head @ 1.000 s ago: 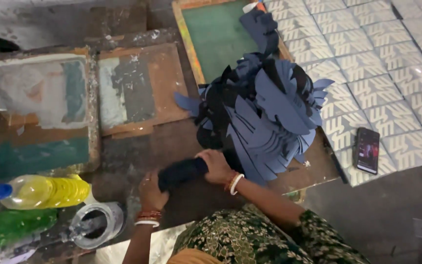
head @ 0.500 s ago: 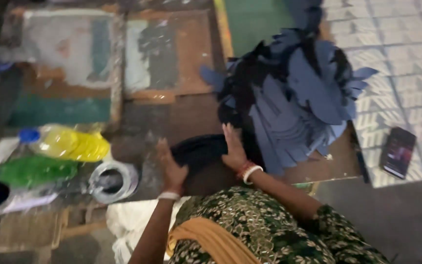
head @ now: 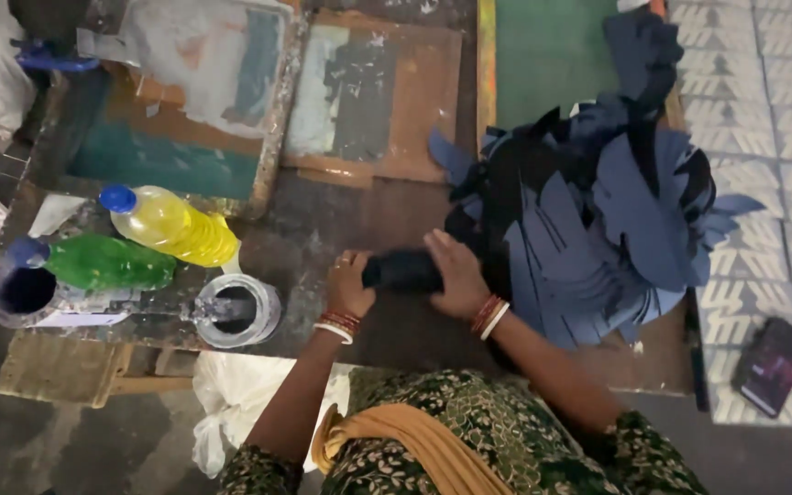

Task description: Sorting and organizing various pieces of dark blue cut fabric on a production table.

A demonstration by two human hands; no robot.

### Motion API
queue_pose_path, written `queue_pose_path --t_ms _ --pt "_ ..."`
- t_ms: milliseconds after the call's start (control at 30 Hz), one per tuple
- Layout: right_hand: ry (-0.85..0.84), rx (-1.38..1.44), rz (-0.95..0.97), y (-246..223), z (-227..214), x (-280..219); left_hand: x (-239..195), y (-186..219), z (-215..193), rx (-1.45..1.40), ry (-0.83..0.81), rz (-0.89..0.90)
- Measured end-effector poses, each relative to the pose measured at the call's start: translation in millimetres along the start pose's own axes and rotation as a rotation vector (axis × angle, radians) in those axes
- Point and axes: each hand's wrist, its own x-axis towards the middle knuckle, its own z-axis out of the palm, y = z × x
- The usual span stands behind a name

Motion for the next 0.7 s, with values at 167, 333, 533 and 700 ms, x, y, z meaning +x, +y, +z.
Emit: queue_pose_path --t_ms 167,333,533,700 --pt "-0.247 -0.189 -0.075 11.1 17.6 17.4 -4.0 3.5 3.5 -0.039 0.041 -0.009" --pt "-0.293 -0.098 -0.085 9.0 18.0 2.6 -28.7 -7.5 16.1 -0.045 0.109 -0.003" --pt "-0.041 -0.04 -0.002 47.3 -52.3 75.8 -58.6 -23.2 25.8 -0.052 0.401 -0.132" --pt "0.309 -0.29 0.344 162.9 -193.9 183.1 -42.9 -23.1 43.8 0.213 0.218 -0.476"
